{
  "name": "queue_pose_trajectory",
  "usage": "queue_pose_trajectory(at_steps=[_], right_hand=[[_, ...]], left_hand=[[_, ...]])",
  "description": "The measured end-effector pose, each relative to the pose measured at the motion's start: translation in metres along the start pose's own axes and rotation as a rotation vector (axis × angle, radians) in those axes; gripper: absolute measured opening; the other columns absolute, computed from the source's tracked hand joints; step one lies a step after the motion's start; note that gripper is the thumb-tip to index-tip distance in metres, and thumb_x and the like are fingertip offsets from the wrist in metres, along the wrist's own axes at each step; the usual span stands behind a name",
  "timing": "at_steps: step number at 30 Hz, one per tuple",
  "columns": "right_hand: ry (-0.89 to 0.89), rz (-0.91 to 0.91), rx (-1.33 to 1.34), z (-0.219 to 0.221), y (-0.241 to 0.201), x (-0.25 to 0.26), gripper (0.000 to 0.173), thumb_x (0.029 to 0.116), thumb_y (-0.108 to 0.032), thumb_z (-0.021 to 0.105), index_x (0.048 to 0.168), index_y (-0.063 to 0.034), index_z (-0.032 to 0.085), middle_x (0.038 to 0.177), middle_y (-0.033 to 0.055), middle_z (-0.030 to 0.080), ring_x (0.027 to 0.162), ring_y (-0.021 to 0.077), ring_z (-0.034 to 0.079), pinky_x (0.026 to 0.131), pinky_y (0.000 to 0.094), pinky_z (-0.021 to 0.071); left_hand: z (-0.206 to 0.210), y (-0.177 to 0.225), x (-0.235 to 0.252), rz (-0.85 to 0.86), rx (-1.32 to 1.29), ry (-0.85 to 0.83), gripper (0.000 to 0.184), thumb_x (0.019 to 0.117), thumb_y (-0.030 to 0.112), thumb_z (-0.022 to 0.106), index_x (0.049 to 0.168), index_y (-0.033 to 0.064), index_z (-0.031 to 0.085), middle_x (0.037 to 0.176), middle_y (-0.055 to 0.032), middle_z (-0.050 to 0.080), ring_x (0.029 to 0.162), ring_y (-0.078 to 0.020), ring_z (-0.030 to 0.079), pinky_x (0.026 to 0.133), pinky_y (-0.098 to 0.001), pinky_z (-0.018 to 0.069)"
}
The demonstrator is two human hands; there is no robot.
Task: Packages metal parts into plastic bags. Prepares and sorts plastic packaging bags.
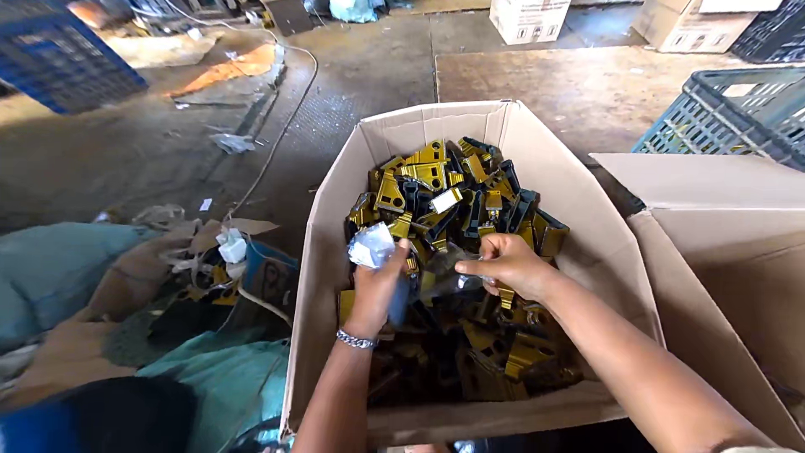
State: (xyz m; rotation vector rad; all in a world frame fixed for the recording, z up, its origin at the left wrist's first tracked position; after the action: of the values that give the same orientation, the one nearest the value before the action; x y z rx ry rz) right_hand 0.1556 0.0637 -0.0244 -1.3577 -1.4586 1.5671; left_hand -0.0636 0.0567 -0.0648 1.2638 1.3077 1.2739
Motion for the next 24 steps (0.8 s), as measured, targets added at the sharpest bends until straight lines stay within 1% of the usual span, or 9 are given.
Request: queue_pose_trajectory(at_steps=[4,8,11,12,14,16,19,22,24], right_hand=[[-0.434,-0.130,-0.624,0.009,-0.030,0.012,0.043,0.0799,-0.029,0.088,0.088,0.0056,0.063,0.075,0.0068,0.056,0.065,0.0114,0.049,0.061,0.0300,0.0440],[-0.229,-0.103,-0.330,-0.029,-0.027,0.045,0.029,0.0896,-0.011,0.077,0.075,-0.0014,0.054,0.060,0.0011,0.056,0.052,0.0067,0.056,0.055,0.0236,0.0511],[-0.183,0.077,-0.528,-0.037,0.027,0.079,0.030,0.0903,-0.005,0.075,0.116,0.0043,0.063,0.108,0.0204,0.068,0.095,0.0296,0.068,0.085,0.0461,0.0564],[-0.256,0.154,-0.752,-0.031,0.047,0.088,0.041,0.0913,-0.002,0.069,0.131,0.0022,0.062,0.131,0.0248,0.061,0.120,0.0395,0.060,0.100,0.0578,0.0485],[-0.354,0.281,-1.076,-0.010,0.078,0.099,0.058,0.0893,0.000,0.068,0.145,-0.0078,0.056,0.158,0.0288,0.034,0.143,0.0536,0.033,0.106,0.0735,0.0361],[-0.335,0.271,-1.199,0.003,0.101,0.107,0.060,0.0880,-0.001,0.071,0.145,-0.0117,0.057,0.163,0.0309,0.021,0.147,0.0564,0.022,0.105,0.0750,0.0339],[-0.367,0.233,-1.344,0.012,0.101,0.109,0.046,0.0904,-0.002,0.070,0.136,-0.0025,0.062,0.160,0.0354,0.023,0.148,0.0562,0.020,0.107,0.0735,0.0307],[-0.422,0.280,-1.282,-0.001,0.072,0.087,0.055,0.0805,-0.014,0.082,0.131,0.0012,0.065,0.164,0.0315,0.016,0.150,0.0548,0.011,0.113,0.0758,0.0175],[-0.270,0.228,-0.953,-0.029,0.049,0.062,0.054,0.0824,-0.024,0.083,0.125,0.0049,0.067,0.158,0.0284,0.032,0.148,0.0477,0.024,0.116,0.0692,0.0187]], left_hand=[[0.030,0.017,-0.025,-0.161,-0.332,-0.322,0.031,0.0793,0.000,0.077,0.105,0.0035,0.060,0.084,0.0013,0.070,0.078,-0.0077,0.069,0.076,-0.0269,0.0599],[0.010,0.001,-0.004,0.055,-0.059,0.013,0.027,0.0752,-0.003,0.077,0.090,0.0074,0.057,0.076,0.0053,0.063,0.071,-0.0040,0.064,0.070,-0.0231,0.0574],[0.005,-0.009,0.000,0.170,0.081,0.162,0.020,0.0806,-0.002,0.066,0.100,0.0015,0.064,0.086,0.0038,0.067,0.078,0.0006,0.064,0.073,-0.0190,0.0554],[0.004,-0.009,0.001,0.171,0.075,0.193,0.020,0.0836,-0.001,0.062,0.103,-0.0001,0.066,0.090,0.0030,0.069,0.081,0.0008,0.064,0.075,-0.0188,0.0550],[0.004,-0.005,0.001,0.122,-0.018,0.237,0.016,0.0881,-0.002,0.058,0.101,0.0021,0.065,0.088,0.0043,0.069,0.077,-0.0006,0.065,0.073,-0.0198,0.0561],[0.005,-0.003,0.002,0.102,-0.092,0.220,0.013,0.0908,-0.002,0.059,0.102,0.0026,0.065,0.085,0.0040,0.070,0.073,-0.0031,0.066,0.071,-0.0214,0.0572],[0.008,-0.006,-0.001,0.114,-0.059,0.157,0.017,0.0922,0.003,0.066,0.109,-0.0016,0.063,0.091,0.0022,0.071,0.081,-0.0031,0.069,0.078,-0.0221,0.0596],[0.009,-0.012,0.001,0.106,0.022,0.162,0.019,0.0926,0.006,0.068,0.109,-0.0033,0.063,0.090,0.0012,0.071,0.083,-0.0009,0.068,0.079,-0.0205,0.0583],[0.010,-0.015,0.005,0.138,0.057,0.171,0.020,0.0943,0.008,0.068,0.108,-0.0048,0.064,0.092,-0.0003,0.071,0.085,0.0006,0.067,0.081,-0.0189,0.0567]])
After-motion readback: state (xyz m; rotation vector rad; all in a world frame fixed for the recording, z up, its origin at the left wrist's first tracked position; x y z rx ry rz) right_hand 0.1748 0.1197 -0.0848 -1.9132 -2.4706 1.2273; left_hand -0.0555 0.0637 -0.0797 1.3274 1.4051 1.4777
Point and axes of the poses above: each hand's wrist, its own x-axis towards the middle knuckle, its own z-axis out of the palm, y = z × x, the point moved 1 cm from there along x, towards the middle knuckle
